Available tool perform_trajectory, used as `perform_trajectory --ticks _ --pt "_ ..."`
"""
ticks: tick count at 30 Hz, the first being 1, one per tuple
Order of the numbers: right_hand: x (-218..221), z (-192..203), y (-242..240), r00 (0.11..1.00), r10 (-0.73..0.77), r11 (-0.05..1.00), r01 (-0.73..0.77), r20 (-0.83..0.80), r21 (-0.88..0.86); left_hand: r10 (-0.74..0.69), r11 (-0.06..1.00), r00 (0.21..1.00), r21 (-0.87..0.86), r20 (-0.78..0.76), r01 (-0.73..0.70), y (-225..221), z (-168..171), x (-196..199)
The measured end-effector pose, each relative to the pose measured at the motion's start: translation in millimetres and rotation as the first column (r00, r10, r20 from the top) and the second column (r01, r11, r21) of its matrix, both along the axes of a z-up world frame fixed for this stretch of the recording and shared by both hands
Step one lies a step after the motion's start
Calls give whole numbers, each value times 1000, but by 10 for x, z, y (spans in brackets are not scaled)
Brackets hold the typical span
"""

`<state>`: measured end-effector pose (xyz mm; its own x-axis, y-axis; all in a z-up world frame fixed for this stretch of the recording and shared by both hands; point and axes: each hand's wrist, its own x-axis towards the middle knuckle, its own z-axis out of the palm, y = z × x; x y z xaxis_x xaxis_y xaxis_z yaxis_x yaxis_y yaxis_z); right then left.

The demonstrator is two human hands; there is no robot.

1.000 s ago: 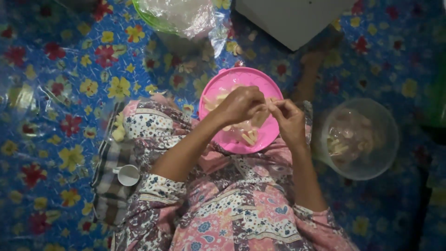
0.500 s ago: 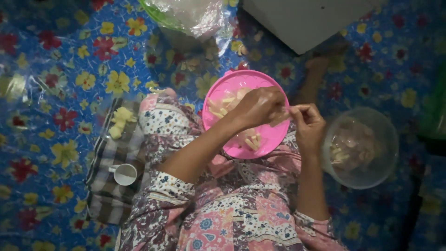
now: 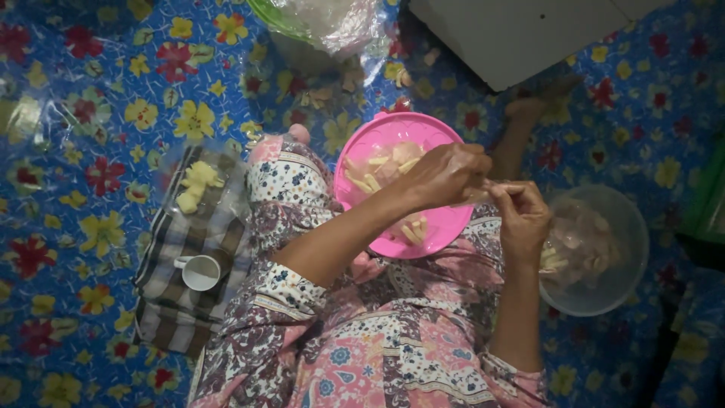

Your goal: Manually sorting and preparing small food items by placing them onto a plate

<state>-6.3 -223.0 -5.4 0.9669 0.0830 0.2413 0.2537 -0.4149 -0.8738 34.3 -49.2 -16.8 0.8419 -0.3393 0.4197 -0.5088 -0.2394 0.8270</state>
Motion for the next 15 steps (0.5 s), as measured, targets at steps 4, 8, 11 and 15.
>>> perform_trajectory --ticks 4,8,11,15 --pt "41 -140 -103 999 -29 1000 29 -15 -6 -32 996 999 79 -28 34 32 -18 22" --pt "51 -287 -204 997 -66 997 67 -35 33 -18 999 1000 39 25 17 50 -145 71" --pt "36 -266 -143 997 -64 996 67 -38 63 -15 999 999 38 43 14 100 -192 78" --pt "-27 13 90 999 -8 999 10 -48 51 -29 999 998 47 56 27 207 -217 47"
